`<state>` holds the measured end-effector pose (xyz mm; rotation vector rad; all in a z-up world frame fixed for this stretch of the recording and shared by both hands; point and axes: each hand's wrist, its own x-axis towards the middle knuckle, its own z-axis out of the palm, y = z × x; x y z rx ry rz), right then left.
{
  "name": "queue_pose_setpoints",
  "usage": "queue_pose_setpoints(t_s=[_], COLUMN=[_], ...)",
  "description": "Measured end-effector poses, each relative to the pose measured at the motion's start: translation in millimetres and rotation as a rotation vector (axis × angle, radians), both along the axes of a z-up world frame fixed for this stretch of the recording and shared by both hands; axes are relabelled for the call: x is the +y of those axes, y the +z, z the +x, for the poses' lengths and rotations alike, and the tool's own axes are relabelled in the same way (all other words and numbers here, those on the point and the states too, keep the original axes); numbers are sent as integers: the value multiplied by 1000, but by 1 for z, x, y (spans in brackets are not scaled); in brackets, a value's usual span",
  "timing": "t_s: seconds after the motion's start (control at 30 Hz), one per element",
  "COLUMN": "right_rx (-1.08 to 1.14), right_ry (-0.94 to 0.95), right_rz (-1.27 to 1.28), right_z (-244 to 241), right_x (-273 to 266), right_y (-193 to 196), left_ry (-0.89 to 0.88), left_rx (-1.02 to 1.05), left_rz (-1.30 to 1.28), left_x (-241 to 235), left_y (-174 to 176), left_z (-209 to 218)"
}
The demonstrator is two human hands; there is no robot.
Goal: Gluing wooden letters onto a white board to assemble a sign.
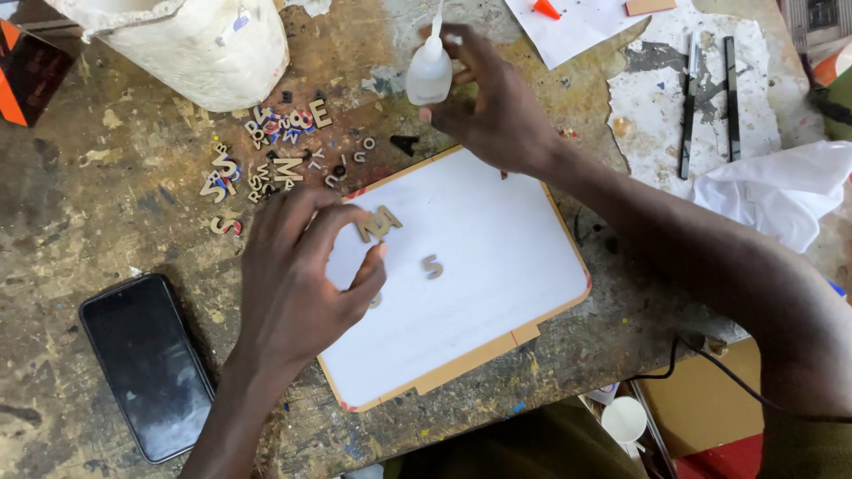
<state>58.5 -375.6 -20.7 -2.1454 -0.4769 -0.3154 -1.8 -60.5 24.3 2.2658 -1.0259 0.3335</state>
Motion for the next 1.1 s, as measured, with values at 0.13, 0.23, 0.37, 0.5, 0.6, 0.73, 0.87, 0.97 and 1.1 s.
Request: queue_pose_setpoints(t_s=[0.13,0.23,0.37,0.5,0.6,0.73,0.87,0.97,1.1], right_rx=[95,85,168,438,563,569,549,535,511], right_ry=[-46,60,63,-111,-101,-121,-184,-194,-223], right_rz=[178,256,198,629,892,852,818,675,570], right_z=[4,-19,-60,-89,-91,-89,-87,-87,-87], right_x=[2,-9,-31,-59,-62,-63,-66,-67,-67], right_y=[10,31,48,19,31,26,20,21,20], left_ry=[-43,-47,-92,-96,-101,-84,-73,-72,-79], left_rx=[-21,-28,70,126,138,176,265,275,273], left_rz=[-5,65,22,1,-38,-57,-49,-29,19], left_x=[-32,-56,-75,-82,-80,-71,-65,-63,-61], left_y=[-6,-13,-22,-32,-29,-29,-21,-19,-17], left_z=[12,19,24,25,22,18,21,23,24])
